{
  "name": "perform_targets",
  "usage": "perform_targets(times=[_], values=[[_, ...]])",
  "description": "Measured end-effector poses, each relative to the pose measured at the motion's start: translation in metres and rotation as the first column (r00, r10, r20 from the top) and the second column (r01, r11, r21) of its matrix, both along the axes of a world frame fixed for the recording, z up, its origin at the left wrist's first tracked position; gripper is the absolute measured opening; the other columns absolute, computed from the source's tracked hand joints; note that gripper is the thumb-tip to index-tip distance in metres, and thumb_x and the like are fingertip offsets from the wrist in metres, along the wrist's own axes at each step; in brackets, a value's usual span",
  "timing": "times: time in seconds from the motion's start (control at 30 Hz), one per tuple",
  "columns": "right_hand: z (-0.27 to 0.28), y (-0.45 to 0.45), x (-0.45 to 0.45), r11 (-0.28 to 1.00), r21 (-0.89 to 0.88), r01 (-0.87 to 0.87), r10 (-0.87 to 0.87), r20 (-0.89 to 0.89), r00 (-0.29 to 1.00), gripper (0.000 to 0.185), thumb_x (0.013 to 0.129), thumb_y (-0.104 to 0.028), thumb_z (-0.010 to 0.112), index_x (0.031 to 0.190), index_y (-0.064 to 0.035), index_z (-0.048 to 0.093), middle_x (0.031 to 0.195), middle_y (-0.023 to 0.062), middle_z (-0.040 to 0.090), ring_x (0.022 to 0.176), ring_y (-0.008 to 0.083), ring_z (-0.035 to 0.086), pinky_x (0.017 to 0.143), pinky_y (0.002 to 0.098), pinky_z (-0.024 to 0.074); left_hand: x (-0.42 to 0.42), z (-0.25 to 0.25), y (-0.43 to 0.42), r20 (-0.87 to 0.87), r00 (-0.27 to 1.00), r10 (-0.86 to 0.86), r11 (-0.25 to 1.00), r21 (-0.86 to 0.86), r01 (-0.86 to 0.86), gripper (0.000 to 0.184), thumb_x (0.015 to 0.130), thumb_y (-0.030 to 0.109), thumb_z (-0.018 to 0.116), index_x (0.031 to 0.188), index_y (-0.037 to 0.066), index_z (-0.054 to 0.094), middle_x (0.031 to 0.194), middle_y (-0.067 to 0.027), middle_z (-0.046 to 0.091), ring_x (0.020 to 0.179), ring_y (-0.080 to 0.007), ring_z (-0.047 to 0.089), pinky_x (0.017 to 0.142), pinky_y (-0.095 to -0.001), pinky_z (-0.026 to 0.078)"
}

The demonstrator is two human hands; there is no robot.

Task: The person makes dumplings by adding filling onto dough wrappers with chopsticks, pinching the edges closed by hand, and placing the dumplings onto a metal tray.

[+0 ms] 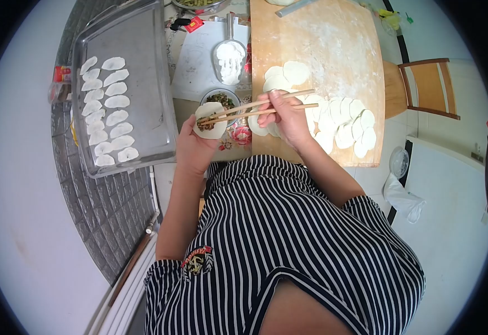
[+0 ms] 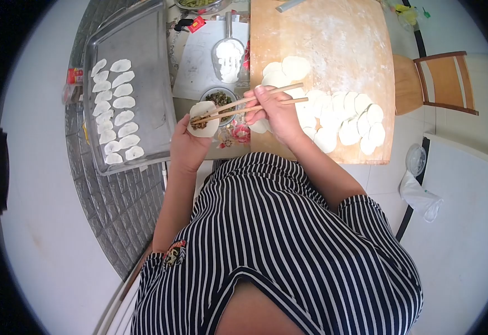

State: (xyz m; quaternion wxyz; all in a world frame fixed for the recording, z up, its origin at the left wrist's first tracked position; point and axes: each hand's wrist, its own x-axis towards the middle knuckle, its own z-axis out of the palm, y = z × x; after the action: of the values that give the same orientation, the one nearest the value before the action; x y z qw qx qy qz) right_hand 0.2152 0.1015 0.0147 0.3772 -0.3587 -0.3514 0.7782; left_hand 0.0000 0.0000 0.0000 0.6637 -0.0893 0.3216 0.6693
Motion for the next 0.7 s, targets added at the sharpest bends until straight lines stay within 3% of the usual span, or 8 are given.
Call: perform_targets(times=[0.07, 0.17, 0.3, 0.4, 0.47, 0.57, 0.7], values=[[-0.004, 0.001, -0.002, 1.0, 0.013, 0.002, -0.003, 0.068, 0.998, 0.038, 0.103, -0.028, 0.046, 0.103, 0.0064, 0.062, 0.079, 0.0114, 0.063, 0.06, 0.0162, 0.065, 0.055, 0.0241, 0.0558, 0.0, 0.006, 0.002, 0.231, 0.973, 0.009, 0.996, 0.086, -0.029, 0.045, 0.102, 0.021, 0.031, 0.134, -0.009, 0.041, 0.139, -0.0237, 0.048, 0.131, -0.0331, 0.046, 0.112, -0.0448, 0.036], [-0.004, 0.003, 0.018, 0.998, 0.008, 0.058, -0.059, 0.142, 0.988, 0.038, 0.103, -0.028, 0.046, 0.102, 0.0068, 0.061, 0.078, 0.0111, 0.063, 0.059, 0.0162, 0.064, 0.054, 0.0242, 0.0554, 0.009, -0.004, 0.0, 0.311, 0.949, 0.06, 0.996, 0.047, -0.078, 0.044, 0.102, 0.02, 0.032, 0.134, -0.008, 0.043, 0.139, -0.0225, 0.049, 0.13, -0.0329, 0.047, 0.112, -0.0457, 0.036], [-0.002, 0.003, 0.02, 0.994, -0.041, 0.098, -0.097, 0.026, 0.995, 0.039, 0.103, -0.028, 0.047, 0.102, 0.0071, 0.061, 0.078, 0.0112, 0.063, 0.059, 0.0165, 0.064, 0.054, 0.0247, 0.0556, -0.003, -0.007, -0.004, 0.3, 0.954, 0.018, 0.992, 0.114, -0.054, 0.043, 0.102, 0.02, 0.032, 0.133, -0.007, 0.044, 0.139, -0.0214, 0.049, 0.131, -0.0329, 0.046, 0.113, -0.0462, 0.035], [0.007, 0.002, 0.018, 0.997, 0.003, 0.079, -0.079, -0.005, 0.997, 0.039, 0.103, -0.028, 0.047, 0.102, 0.0078, 0.061, 0.078, 0.0109, 0.063, 0.059, 0.0168, 0.064, 0.054, 0.0255, 0.0558, -0.002, -0.008, 0.001, 0.202, 0.977, 0.068, 0.998, -0.011, -0.068, 0.043, 0.101, 0.02, 0.032, 0.134, -0.005, 0.045, 0.139, -0.0204, 0.049, 0.131, -0.0329, 0.046, 0.113, -0.0463, 0.034], [0.011, -0.002, 0.013, 0.996, 0.09, -0.013, 0.003, 0.108, 0.994, 0.038, 0.102, -0.027, 0.047, 0.103, 0.008, 0.062, 0.078, 0.0105, 0.062, 0.06, 0.0168, 0.065, 0.054, 0.026, 0.0561, -0.002, -0.008, 0.001, 0.197, 0.979, 0.042, 0.999, 0.026, -0.048, 0.043, 0.101, 0.021, 0.032, 0.133, -0.006, 0.045, 0.139, -0.0204, 0.05, 0.131, -0.0329, 0.046, 0.114, -0.0461, 0.034], [0.014, -0.004, 0.01, 0.99, 0.14, 0.013, -0.026, 0.087, 0.996, 0.036, 0.102, -0.025, 0.049, 0.104, 0.0078, 0.062, 0.078, 0.0107, 0.063, 0.061, 0.0169, 0.065, 0.056, 0.0263, 0.0567, 0.004, -0.002, 0.007, 0.172, 0.982, 0.08, 0.996, -0.047, -0.073, 0.044, 0.102, 0.021, 0.032, 0.134, -0.006, 0.044, 0.138, -0.0202, 0.05, 0.131, -0.0329, 0.046, 0.114, -0.0461, 0.034], [0.021, 0.0, 0.012, 0.979, 0.203, 0.014, -0.045, 0.152, 0.987, 0.034, 0.101, -0.023, 0.05, 0.104, 0.0076, 0.063, 0.08, 0.0113, 0.064, 0.063, 0.0172, 0.066, 0.058, 0.0265, 0.0573, 0.005, -0.002, 0.005, 0.179, 0.982, 0.055, 0.998, 0.007, -0.057, 0.044, 0.102, 0.023, 0.031, 0.131, -0.006, 0.046, 0.133, -0.0189, 0.054, 0.127, -0.0312, 0.05, 0.11, -0.0439, 0.038]])
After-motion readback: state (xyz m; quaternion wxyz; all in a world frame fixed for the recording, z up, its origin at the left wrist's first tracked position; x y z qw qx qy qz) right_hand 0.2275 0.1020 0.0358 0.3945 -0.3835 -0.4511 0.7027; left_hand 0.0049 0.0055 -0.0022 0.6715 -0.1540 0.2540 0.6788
